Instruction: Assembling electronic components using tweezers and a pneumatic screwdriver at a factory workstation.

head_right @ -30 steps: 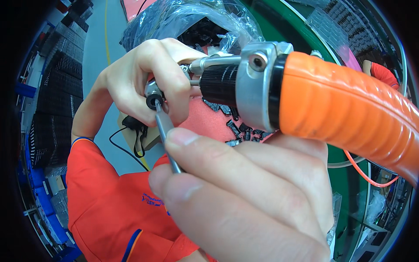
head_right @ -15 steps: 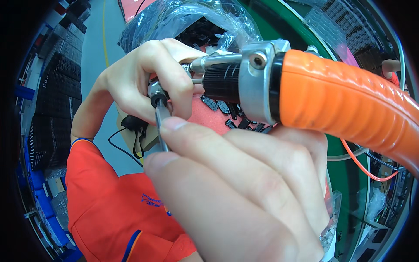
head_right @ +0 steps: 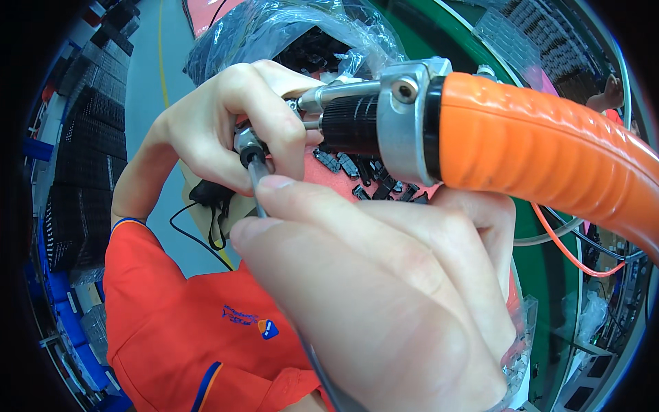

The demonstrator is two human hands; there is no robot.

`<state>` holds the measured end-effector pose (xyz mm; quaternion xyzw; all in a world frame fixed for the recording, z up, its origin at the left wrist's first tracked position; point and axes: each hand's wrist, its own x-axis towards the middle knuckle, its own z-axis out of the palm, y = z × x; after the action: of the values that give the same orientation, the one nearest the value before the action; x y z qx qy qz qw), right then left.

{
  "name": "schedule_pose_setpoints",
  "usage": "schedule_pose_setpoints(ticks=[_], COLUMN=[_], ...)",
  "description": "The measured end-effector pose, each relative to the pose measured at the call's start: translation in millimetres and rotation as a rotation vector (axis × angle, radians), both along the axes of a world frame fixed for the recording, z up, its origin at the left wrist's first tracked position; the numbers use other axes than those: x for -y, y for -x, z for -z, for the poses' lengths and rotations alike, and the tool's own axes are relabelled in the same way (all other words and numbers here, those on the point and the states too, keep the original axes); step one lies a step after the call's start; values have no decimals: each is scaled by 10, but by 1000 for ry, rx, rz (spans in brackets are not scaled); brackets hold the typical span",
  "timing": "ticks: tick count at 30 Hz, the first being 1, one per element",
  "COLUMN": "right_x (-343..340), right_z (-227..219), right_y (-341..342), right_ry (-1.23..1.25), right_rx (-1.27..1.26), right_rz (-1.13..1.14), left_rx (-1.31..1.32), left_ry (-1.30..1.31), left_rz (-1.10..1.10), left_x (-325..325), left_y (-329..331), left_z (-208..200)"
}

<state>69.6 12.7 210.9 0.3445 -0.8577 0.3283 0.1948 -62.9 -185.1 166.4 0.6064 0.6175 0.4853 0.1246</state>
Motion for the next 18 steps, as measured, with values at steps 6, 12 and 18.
schedule_pose_setpoints(ticks=[6, 12, 18], right_x=[9, -106, -67], right_z=[-170, -49, -55], right_y=[-84, -13, 24], right_ry=[-95, 37, -27], right_rx=[52, -36, -70], right_rz=[63, -77, -88], left_rx=[15, 75, -6], left_ry=[2, 2, 5], left_rz=[21, 38, 23], left_x=[15, 17, -9], left_y=[10, -3, 16], left_z=[-21, -14, 3])
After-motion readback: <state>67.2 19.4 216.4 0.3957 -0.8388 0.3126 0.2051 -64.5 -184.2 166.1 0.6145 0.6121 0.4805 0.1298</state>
